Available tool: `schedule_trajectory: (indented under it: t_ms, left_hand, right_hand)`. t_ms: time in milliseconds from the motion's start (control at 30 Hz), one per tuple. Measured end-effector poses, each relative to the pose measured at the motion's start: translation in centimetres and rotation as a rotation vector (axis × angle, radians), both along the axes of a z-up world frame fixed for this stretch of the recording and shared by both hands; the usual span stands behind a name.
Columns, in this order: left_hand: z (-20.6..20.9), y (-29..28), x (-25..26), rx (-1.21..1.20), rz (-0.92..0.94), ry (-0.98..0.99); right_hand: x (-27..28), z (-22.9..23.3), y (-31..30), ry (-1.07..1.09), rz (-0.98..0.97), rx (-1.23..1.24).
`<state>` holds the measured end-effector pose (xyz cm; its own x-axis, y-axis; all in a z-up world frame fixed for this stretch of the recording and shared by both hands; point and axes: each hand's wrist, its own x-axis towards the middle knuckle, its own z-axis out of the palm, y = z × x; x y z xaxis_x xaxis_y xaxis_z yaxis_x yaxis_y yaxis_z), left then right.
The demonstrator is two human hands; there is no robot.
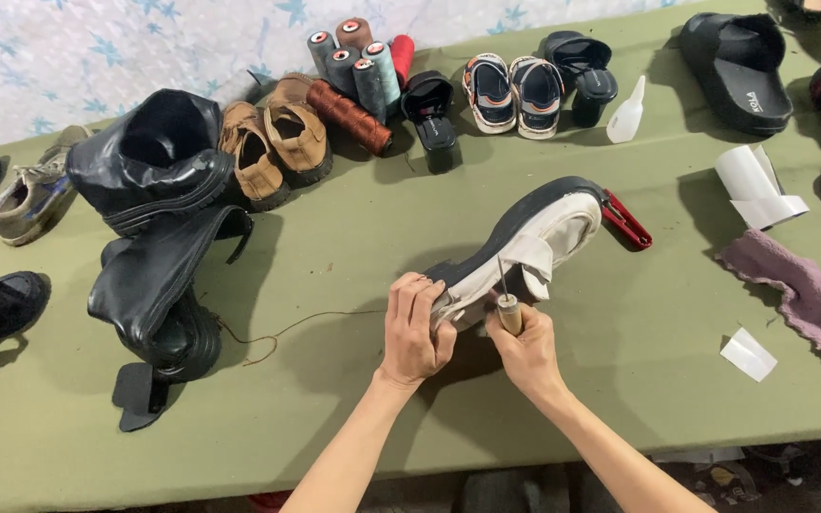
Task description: The person is repairing a white slip-on shoe by hand-sewing the sole to the upper. They use a needle and thread to stitch along the edge of the shoe, pulling the thread tight after each stitch. The person also uses a small tool to help push the needle through the thick sole material.
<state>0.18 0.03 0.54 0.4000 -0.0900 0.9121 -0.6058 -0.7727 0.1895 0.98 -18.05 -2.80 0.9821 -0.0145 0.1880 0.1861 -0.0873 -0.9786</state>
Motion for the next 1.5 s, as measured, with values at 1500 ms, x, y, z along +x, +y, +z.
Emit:
schedule_trajectory:
  t_ms: [1500]
  left_hand:
    - [-3.9,3.0,4.4,-0.667,0.019,0.648]
  right_hand:
    - [5.9,8.0,0.5,0.184,0.163,-0.77]
